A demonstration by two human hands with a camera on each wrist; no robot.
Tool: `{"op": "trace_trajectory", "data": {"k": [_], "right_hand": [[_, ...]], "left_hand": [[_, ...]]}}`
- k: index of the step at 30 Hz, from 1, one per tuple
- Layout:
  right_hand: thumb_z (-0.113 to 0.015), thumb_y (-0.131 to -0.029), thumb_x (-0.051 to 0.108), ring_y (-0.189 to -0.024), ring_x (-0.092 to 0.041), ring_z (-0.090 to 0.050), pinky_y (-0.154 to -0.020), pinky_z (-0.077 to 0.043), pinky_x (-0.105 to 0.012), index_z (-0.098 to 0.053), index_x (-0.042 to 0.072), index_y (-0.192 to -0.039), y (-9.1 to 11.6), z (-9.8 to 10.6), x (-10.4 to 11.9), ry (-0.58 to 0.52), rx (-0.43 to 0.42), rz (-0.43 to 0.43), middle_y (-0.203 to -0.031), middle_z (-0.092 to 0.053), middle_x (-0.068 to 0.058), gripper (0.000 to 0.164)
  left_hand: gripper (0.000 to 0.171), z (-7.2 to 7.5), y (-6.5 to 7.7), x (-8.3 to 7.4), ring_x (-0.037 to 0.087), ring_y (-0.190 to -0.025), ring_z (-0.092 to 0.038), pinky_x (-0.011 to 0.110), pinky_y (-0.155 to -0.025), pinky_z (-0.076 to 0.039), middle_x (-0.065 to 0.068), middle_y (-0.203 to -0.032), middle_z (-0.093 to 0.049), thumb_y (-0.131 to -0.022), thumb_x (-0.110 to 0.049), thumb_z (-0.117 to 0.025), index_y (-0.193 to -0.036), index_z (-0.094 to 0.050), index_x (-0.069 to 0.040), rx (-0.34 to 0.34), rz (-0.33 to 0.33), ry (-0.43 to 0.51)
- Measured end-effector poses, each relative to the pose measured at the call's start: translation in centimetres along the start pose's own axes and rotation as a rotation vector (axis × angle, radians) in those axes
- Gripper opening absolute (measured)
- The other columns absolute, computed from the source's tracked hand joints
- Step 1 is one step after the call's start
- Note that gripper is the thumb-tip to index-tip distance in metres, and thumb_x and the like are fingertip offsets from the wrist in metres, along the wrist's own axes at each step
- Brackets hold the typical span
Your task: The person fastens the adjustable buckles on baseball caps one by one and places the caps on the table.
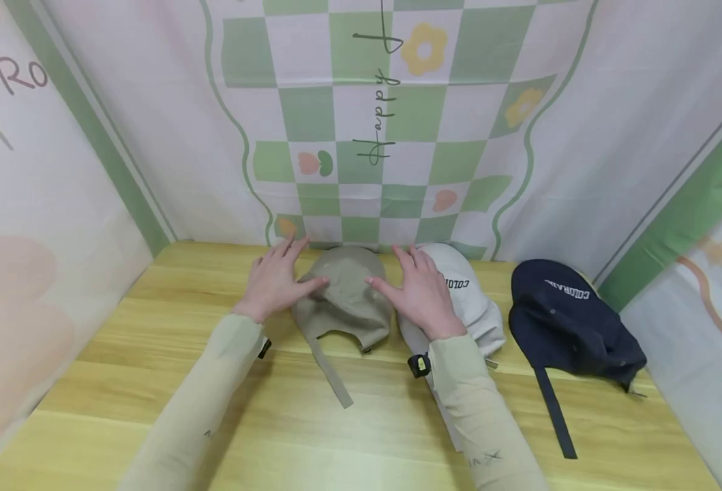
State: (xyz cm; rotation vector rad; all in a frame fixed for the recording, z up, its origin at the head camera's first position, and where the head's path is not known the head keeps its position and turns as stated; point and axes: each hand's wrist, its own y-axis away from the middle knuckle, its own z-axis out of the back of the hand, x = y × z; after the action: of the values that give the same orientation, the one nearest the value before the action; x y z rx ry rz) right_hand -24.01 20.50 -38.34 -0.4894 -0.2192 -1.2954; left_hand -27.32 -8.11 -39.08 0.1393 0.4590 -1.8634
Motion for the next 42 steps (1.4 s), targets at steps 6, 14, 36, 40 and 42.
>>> {"op": "trace_trajectory", "data": {"k": [6, 14, 36, 40, 42], "right_hand": [[-0.054, -0.097, 0.065, -0.136, -0.043, -0.04, -0.112, -0.033, -0.059, -0.05, -0.001, -0.144, 0.7, 0.3, 0.5, -0.058, -0.036, -0.004, -0.145, -0.049, -0.024, 0.081], [-0.067, -0.097, 0.045, -0.108, -0.034, -0.06, -0.094, -0.048, -0.051, -0.068, 0.002, -0.111, 1.3, 0.8, 1.1, -0.08, -0.076, 0.062, -0.11, -0.068, -0.014, 0.046], [-0.066, -0.1, 0.033, -0.066, -0.014, -0.058, -0.068, -0.052, -0.038, -0.071, 0.012, -0.084, 3.5, 0.9, 1.5, -0.09, 0.159, 0.001, -0.075, -0.065, 0.003, 0.028], [-0.064, -0.101, 0.029, -0.061, -0.015, -0.054, -0.062, -0.049, -0.035, -0.069, 0.01, -0.083, 3.7, 0.6, 1.4, -0.091, 0.225, 0.003, -0.07, -0.061, 0.002, 0.026], [-0.063, -0.1, 0.027, -0.058, -0.015, -0.052, -0.058, -0.047, -0.034, -0.067, 0.01, -0.081, 3.8, 0.4, 1.4, -0.092, 0.247, -0.003, -0.066, -0.058, 0.001, 0.026]], "left_hand": [[0.09, 0.0, 0.5, 0.0, 0.037, -0.137, -0.042, 0.061, -0.106, -0.037, 0.011, -0.155, -0.043, -0.089, -0.073, -0.059, -0.157, -0.039, -0.017, -0.019, -0.027, -0.01], [0.061, 1.1, 1.2, -1.1, 0.032, -0.128, -0.052, 0.054, -0.105, -0.041, 0.007, -0.139, -0.058, -0.095, -0.058, -0.064, -0.14, -0.06, -0.017, -0.026, -0.098, -0.046], [0.024, 0.8, 4.1, -3.5, 0.019, -0.088, -0.067, 0.038, -0.079, -0.054, -0.001, -0.099, -0.073, -0.09, -0.035, -0.08, -0.103, -0.073, -0.015, 0.025, -0.404, -0.11], [0.026, -0.5, 4.5, -3.3, 0.016, -0.081, -0.066, 0.034, -0.071, -0.056, -0.003, -0.097, -0.072, -0.088, -0.035, -0.081, -0.103, -0.073, -0.015, 0.096, -0.39, -0.134], [0.027, -1.2, 4.7, -3.2, 0.014, -0.079, -0.065, 0.032, -0.067, -0.056, -0.005, -0.094, -0.071, -0.087, -0.037, -0.081, -0.102, -0.072, -0.015, 0.143, -0.377, -0.15]]}}
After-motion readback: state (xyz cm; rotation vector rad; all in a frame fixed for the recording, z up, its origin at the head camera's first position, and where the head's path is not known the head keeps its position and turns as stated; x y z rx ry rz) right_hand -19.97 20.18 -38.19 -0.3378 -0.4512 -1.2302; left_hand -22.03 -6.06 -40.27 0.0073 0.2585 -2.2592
